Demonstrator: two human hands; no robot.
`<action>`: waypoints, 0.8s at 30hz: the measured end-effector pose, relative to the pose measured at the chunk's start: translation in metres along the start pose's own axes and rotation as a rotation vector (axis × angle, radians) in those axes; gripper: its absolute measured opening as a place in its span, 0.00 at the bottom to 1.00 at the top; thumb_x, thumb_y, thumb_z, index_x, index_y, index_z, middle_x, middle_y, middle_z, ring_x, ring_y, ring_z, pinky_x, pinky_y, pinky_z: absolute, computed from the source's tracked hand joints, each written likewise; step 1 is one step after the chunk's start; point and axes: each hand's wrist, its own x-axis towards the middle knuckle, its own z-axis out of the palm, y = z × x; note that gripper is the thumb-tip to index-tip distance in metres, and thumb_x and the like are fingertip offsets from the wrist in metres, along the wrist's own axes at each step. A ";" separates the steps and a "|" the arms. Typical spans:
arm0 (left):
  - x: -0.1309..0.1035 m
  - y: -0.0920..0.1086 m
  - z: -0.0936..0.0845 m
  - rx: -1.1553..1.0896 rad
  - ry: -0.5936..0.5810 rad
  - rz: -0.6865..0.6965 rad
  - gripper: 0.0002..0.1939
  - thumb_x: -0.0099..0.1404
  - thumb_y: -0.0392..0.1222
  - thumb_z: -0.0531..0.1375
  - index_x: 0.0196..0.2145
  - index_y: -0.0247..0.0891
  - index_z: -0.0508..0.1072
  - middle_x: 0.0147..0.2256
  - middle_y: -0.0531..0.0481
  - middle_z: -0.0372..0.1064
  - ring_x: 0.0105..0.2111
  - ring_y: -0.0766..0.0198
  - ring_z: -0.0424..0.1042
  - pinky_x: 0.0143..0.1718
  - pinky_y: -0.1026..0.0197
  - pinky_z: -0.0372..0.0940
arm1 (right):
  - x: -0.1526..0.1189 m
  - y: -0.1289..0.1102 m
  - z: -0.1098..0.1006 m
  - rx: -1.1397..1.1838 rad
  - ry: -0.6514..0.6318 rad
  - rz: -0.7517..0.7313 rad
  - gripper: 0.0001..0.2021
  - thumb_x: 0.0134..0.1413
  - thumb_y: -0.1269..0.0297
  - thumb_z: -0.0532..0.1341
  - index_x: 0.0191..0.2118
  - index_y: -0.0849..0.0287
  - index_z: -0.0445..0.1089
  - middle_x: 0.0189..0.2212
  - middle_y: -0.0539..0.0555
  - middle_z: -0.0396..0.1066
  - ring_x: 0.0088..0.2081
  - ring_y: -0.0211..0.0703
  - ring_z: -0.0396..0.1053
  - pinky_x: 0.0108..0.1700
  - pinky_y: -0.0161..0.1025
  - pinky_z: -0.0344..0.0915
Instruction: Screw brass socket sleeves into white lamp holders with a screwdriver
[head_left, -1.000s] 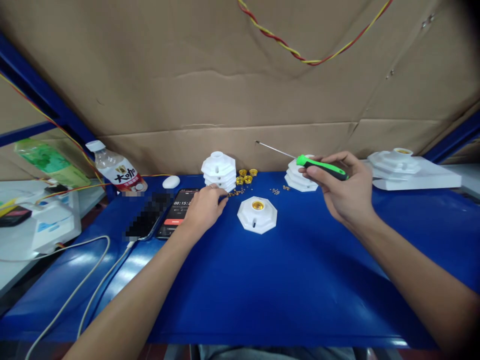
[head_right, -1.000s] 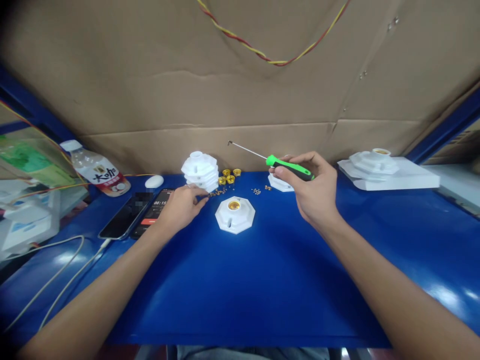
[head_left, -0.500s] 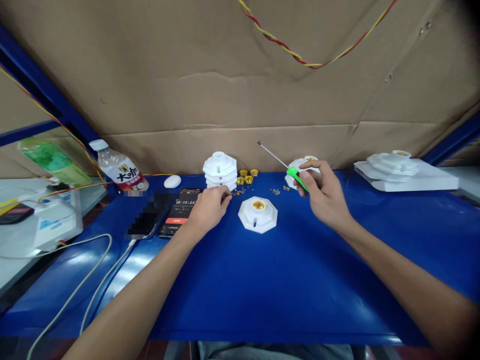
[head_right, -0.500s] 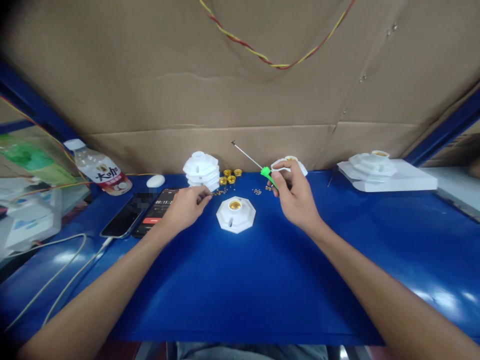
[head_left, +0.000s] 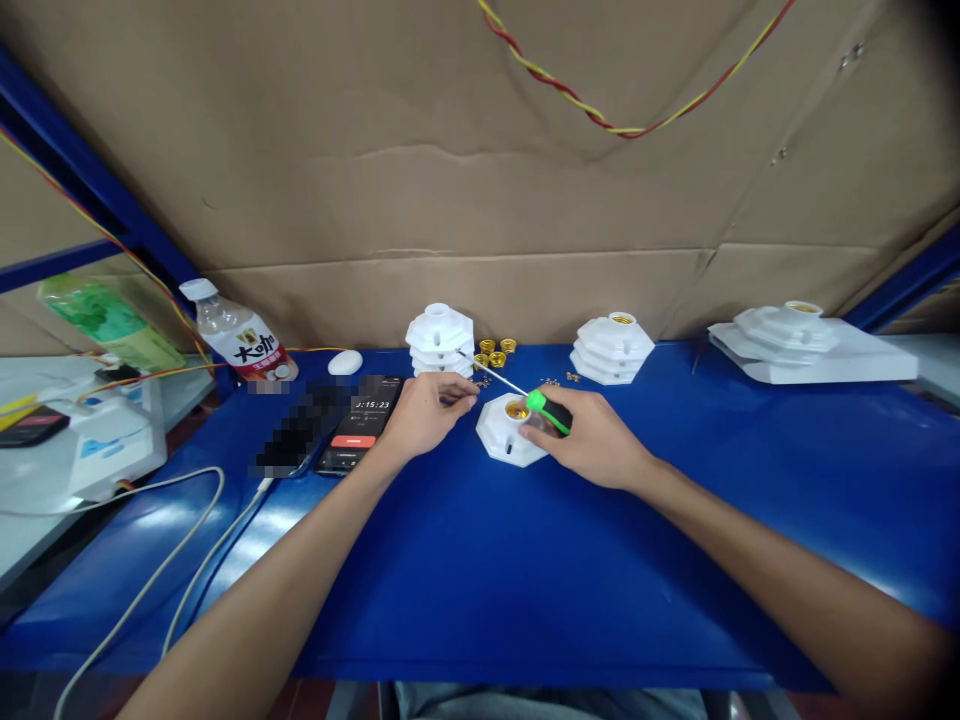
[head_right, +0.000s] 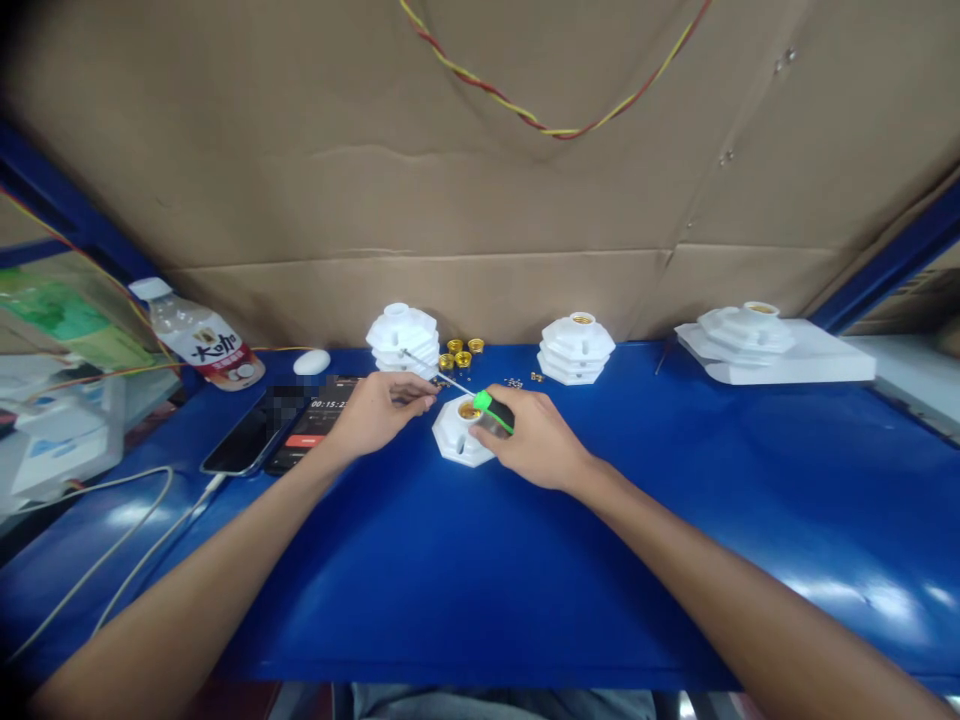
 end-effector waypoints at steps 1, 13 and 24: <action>0.000 0.000 0.000 -0.011 0.004 -0.012 0.05 0.65 0.38 0.67 0.38 0.41 0.83 0.40 0.45 0.85 0.38 0.55 0.84 0.49 0.47 0.79 | 0.000 -0.001 0.000 -0.005 -0.004 -0.008 0.16 0.65 0.56 0.66 0.30 0.54 0.60 0.26 0.46 0.65 0.27 0.38 0.58 0.31 0.40 0.54; -0.004 0.016 0.004 -0.219 0.128 0.001 0.05 0.64 0.40 0.70 0.37 0.39 0.81 0.39 0.44 0.84 0.40 0.54 0.84 0.49 0.48 0.78 | 0.007 0.020 -0.007 0.571 0.136 0.150 0.14 0.63 0.50 0.68 0.39 0.54 0.69 0.26 0.46 0.71 0.29 0.43 0.70 0.38 0.46 0.67; -0.018 0.035 0.028 -0.579 0.020 0.019 0.10 0.63 0.42 0.74 0.41 0.38 0.85 0.39 0.44 0.85 0.40 0.55 0.85 0.48 0.51 0.80 | 0.005 0.008 0.004 1.110 0.117 0.454 0.16 0.51 0.56 0.78 0.40 0.54 0.74 0.33 0.47 0.70 0.34 0.36 0.69 0.37 0.37 0.72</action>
